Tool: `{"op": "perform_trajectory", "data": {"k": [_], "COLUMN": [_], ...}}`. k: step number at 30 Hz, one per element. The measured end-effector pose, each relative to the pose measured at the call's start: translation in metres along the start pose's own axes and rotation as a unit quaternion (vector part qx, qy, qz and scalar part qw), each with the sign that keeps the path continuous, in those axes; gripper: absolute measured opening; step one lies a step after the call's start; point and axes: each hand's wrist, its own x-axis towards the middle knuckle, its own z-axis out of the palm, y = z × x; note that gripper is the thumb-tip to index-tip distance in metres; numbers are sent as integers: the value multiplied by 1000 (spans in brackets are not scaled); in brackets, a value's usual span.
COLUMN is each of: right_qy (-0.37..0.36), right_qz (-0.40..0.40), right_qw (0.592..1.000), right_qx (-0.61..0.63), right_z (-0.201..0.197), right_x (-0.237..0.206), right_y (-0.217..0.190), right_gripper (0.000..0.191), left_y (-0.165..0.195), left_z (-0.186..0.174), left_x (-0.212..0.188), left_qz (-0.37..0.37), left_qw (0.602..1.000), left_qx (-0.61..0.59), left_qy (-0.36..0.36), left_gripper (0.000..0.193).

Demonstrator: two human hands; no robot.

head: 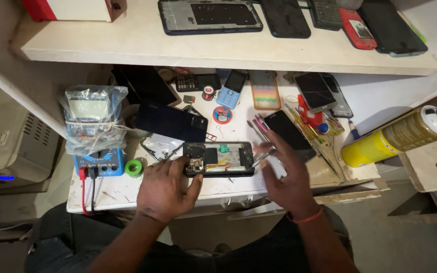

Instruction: The person repairs a disassembled smartphone on a cluttered workbench, using a screwdriver and pry tool to work on the internal components and battery area of the phone. They reposition the phone body and other phones on the bench while continuing to work on the device, then lift the phone at the end.

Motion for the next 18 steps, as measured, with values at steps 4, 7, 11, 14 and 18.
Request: {"op": "perform_trajectory", "data": {"k": [4, 7, 11, 14, 18], "right_qy": [24, 13, 22, -5, 17], "right_qz": [-24, -23, 3, 12, -5], "right_qw": [994, 998, 995, 999, 996], "right_qx": [-103, -63, -100, -30, -88], "right_z": [0, 0, 0, 0, 3], "right_x": [1, 0, 0, -1, -1], "right_y": [3, 3, 3, 4, 7], "right_gripper": [58, 59, 58, 58, 59], "left_y": [-1, 0, 0, 0, 0], "left_z": [0, 0, 0, -1, -2], "left_x": [0, -1, 0, -2, 0], "left_qz": [-12, -1, -16, -17, -20], "left_qw": [1000, 1000, 1000, 1000, 999], "left_qx": [-10, -8, -12, -16, -5], "left_qy": [-17, -3, -15, -16, -26], "left_gripper": [48, 48, 48, 47, 49]}}
